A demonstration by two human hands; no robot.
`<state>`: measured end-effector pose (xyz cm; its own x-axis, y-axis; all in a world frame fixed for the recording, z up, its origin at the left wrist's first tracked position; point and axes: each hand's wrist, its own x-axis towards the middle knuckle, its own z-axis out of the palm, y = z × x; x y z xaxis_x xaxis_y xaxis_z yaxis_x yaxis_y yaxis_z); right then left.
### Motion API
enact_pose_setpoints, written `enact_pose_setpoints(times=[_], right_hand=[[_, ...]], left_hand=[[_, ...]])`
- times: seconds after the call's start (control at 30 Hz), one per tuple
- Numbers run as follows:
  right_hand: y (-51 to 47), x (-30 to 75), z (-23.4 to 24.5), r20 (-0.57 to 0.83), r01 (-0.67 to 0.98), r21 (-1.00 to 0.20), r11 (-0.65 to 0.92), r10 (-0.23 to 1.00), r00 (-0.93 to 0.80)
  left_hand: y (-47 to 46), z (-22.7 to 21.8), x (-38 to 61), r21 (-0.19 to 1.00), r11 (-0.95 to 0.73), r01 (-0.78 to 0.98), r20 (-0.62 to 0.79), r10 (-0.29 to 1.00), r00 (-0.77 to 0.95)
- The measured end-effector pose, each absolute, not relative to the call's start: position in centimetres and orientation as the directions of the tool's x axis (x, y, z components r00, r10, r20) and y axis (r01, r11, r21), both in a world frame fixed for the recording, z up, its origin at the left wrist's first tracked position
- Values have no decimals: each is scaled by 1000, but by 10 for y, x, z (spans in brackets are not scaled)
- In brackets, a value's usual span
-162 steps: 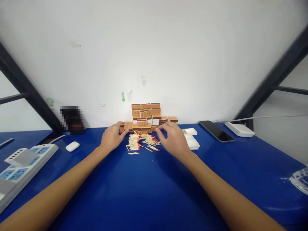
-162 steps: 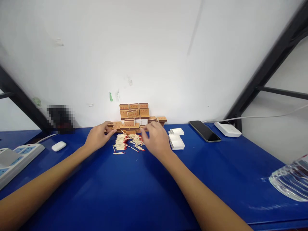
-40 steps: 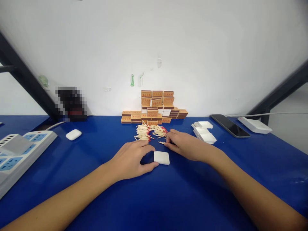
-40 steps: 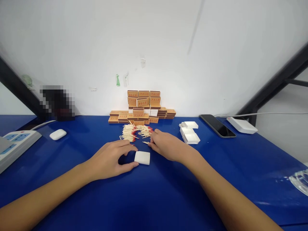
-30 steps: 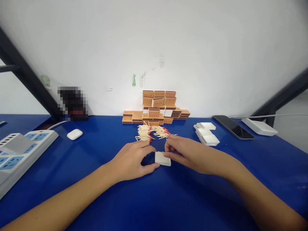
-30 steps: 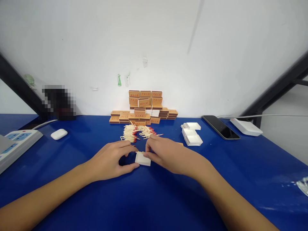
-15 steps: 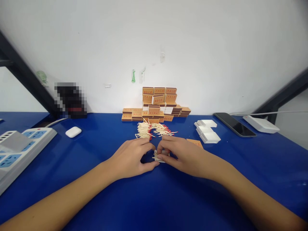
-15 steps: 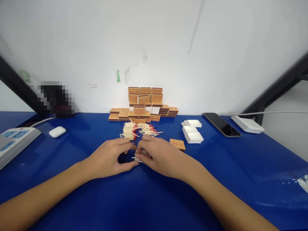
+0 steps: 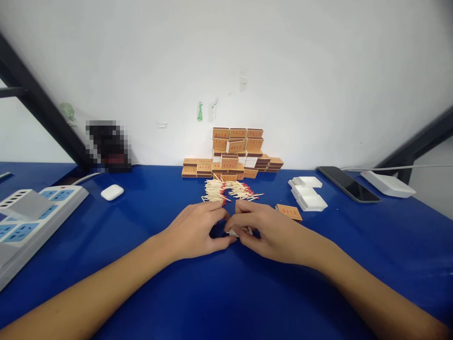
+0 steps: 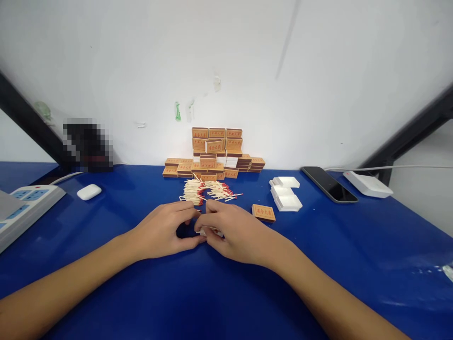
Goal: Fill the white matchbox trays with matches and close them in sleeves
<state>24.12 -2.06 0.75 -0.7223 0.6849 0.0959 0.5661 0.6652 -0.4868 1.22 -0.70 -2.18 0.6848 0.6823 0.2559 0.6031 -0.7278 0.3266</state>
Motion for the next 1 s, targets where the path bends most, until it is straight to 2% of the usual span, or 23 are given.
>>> enact_pose_setpoints(times=[0.4, 0.53, 0.7, 0.9, 1.0], right_hand=[[-23, 245, 14, 111, 530, -535, 658, 677, -728], [-24, 243, 14, 94, 483, -572, 663, 637, -765], [-21, 245, 12, 143, 559, -455, 693, 677, -722], [-16, 253, 12, 209, 586, -445, 677, 715, -667], [-3, 264, 10, 272, 683, -380, 624, 781, -562]], left_hand=[[-6, -23, 12, 322, -726, 607, 246, 684, 687], [-6, -23, 12, 327, -721, 611, 242, 689, 684], [-6, -24, 11, 322, -725, 609, 242, 685, 688], [-7, -22, 11, 307, -721, 622, 248, 691, 679], [-7, -21, 11, 315, -716, 623, 239, 695, 678]])
